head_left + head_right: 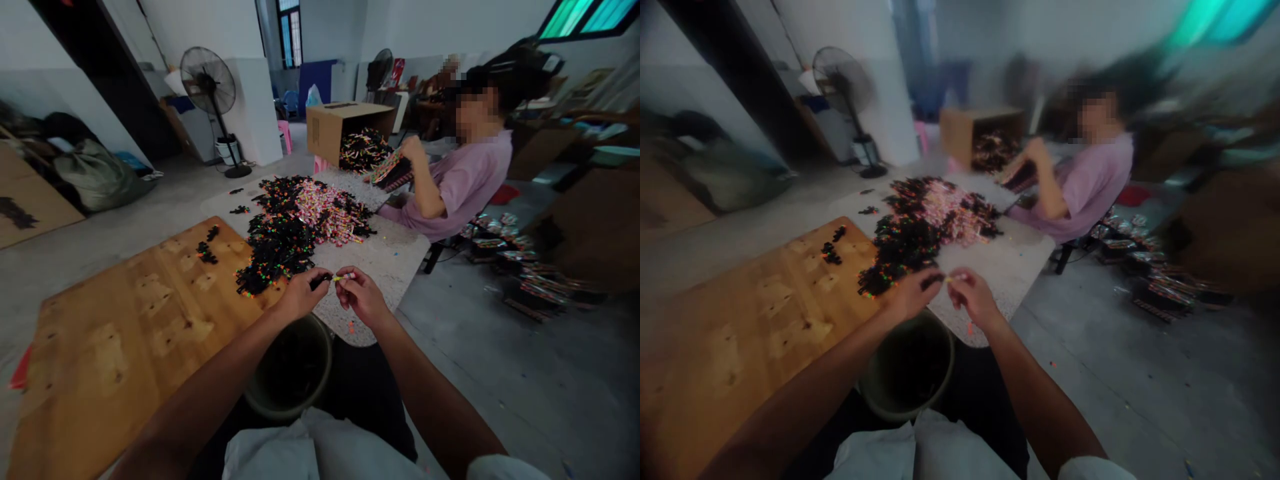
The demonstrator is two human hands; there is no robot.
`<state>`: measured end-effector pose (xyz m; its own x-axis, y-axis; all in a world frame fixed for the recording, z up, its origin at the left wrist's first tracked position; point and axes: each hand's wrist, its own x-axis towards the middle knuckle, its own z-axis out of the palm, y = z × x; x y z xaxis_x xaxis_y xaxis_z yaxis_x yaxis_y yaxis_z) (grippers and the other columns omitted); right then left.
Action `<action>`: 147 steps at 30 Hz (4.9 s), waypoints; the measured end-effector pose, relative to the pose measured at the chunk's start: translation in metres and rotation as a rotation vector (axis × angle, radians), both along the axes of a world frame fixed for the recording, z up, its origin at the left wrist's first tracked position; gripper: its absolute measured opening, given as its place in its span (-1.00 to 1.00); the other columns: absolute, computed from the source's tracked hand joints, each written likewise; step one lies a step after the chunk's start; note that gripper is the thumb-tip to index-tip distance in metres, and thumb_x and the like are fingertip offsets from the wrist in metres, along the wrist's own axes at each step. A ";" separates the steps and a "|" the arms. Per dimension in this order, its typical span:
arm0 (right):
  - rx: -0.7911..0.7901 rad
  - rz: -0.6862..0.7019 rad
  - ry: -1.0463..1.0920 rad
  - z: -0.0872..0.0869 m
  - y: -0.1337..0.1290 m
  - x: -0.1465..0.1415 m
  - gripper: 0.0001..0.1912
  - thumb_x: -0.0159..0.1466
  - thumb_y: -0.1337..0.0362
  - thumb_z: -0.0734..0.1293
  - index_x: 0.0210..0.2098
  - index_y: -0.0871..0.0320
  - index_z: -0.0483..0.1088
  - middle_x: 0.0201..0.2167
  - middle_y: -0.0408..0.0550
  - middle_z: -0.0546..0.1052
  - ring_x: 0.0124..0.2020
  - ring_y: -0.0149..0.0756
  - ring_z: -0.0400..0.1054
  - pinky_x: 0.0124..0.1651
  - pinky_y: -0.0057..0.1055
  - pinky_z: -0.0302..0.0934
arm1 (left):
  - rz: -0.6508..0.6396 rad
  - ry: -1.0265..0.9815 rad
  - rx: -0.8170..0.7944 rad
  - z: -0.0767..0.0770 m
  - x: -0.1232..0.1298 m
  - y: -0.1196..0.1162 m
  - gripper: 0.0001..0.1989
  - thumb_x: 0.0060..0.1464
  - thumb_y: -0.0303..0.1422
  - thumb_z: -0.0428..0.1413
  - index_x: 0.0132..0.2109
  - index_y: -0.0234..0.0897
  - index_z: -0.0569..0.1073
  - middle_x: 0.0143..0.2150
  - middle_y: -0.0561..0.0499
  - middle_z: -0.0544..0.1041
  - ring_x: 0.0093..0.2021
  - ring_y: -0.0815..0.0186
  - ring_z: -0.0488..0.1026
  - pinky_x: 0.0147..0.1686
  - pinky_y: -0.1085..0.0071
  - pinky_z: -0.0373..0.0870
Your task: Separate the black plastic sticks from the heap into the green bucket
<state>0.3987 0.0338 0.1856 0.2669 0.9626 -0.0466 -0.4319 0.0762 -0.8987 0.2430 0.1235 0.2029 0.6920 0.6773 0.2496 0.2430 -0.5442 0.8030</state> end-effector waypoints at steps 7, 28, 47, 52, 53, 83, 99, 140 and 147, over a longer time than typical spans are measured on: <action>0.024 -0.072 -0.297 0.001 -0.005 -0.013 -0.71 0.25 0.04 0.44 -0.25 0.12 0.41 -0.56 -0.21 0.47 -0.56 -0.38 0.33 -0.55 -0.46 0.23 | 0.038 -0.059 -0.024 0.005 -0.022 -0.008 -0.85 0.20 -0.30 0.15 -0.15 -0.27 0.52 -0.37 0.08 0.56 -0.39 0.37 0.50 -0.36 0.49 0.41; 0.109 0.297 -1.460 0.039 -0.014 0.004 -0.76 0.48 0.13 0.27 -0.24 0.14 0.42 -0.41 -0.11 0.53 -0.39 -0.31 0.33 -0.30 -0.41 -0.02 | -0.116 -0.001 -0.299 0.035 -0.043 -0.007 -0.68 0.21 -0.13 0.25 -0.05 -0.29 0.62 -0.36 0.07 0.57 -0.46 0.45 0.42 -0.44 0.53 0.34; 0.098 0.523 -1.280 0.046 -0.013 0.019 -0.59 0.44 -0.03 0.28 -0.25 0.14 0.60 -0.42 -0.12 0.55 -0.37 -0.30 0.32 -0.29 -0.42 0.10 | -0.342 0.201 -0.146 0.038 -0.052 -0.007 -0.64 0.29 -0.08 0.16 -0.02 -0.25 0.65 -0.39 0.05 0.57 -0.48 0.38 0.44 -0.42 0.49 0.32; 0.039 0.581 -1.140 0.046 -0.011 0.020 -0.57 0.36 -0.08 0.33 -0.31 0.14 0.60 -0.49 -0.17 0.45 -0.42 -0.34 0.25 -0.38 -0.46 0.07 | -0.396 0.213 -0.157 0.043 -0.055 -0.007 -0.66 0.27 -0.09 0.17 -0.02 -0.20 0.67 -0.41 0.07 0.58 -0.51 0.37 0.46 -0.45 0.51 0.32; 0.030 0.585 -1.126 0.046 -0.011 0.019 -0.57 0.35 -0.08 0.33 -0.31 0.15 0.60 -0.51 -0.17 0.43 -0.45 -0.36 0.24 -0.40 -0.46 0.06 | -0.398 0.217 -0.157 0.044 -0.056 -0.008 -0.67 0.26 -0.09 0.17 -0.04 -0.20 0.67 -0.43 0.07 0.57 -0.51 0.37 0.46 -0.46 0.51 0.31; -0.205 0.854 -0.807 -0.045 0.022 -0.039 -0.62 0.38 -0.07 0.34 -0.24 0.15 0.50 -0.57 -0.23 0.43 -0.55 -0.40 0.34 -0.49 -0.50 0.16 | -0.029 0.452 0.044 -0.058 -0.107 -0.024 -0.66 0.34 -0.11 0.05 -0.12 -0.11 0.67 -0.26 -0.05 0.69 -0.23 0.17 0.62 -0.17 0.34 0.48; -0.750 -0.045 -1.424 -0.076 0.218 0.100 -0.55 0.47 0.21 0.26 0.18 0.45 0.43 0.15 0.58 0.48 0.23 0.15 0.41 0.18 -0.14 0.27 | 0.029 0.478 0.384 -0.079 -0.045 0.091 -0.70 0.35 -0.35 0.03 0.09 -0.23 0.59 0.11 -0.18 0.58 0.18 0.10 0.45 0.25 0.14 0.35; 0.097 0.160 -0.056 -0.009 -0.003 -0.065 -0.73 0.24 0.15 0.51 -0.22 0.07 0.37 -0.42 -0.19 0.60 -0.62 -0.45 0.28 -0.60 -0.50 0.24 | 0.290 -1.229 -1.109 0.031 -0.015 0.011 -0.83 0.02 -0.48 0.23 -0.22 -0.24 0.43 -0.35 0.11 0.55 -0.40 0.44 0.51 -0.17 0.38 0.58; 0.156 0.052 -0.160 -0.006 -0.006 -0.072 -0.71 0.26 0.08 0.50 -0.16 0.09 0.43 -0.38 -0.17 0.60 -0.64 -0.48 0.27 -0.60 -0.49 0.23 | 0.254 -1.376 -1.221 0.049 -0.016 -0.005 -0.88 0.09 -0.50 0.13 -0.20 -0.26 0.47 -0.43 0.11 0.45 -0.46 0.47 0.43 -0.30 0.50 0.50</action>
<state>0.3263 0.0277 0.1792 0.2084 0.9676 0.1424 -0.2922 0.2005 -0.9351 0.2268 0.1183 0.2523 0.3161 0.9337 -0.1680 -0.8660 0.3563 0.3509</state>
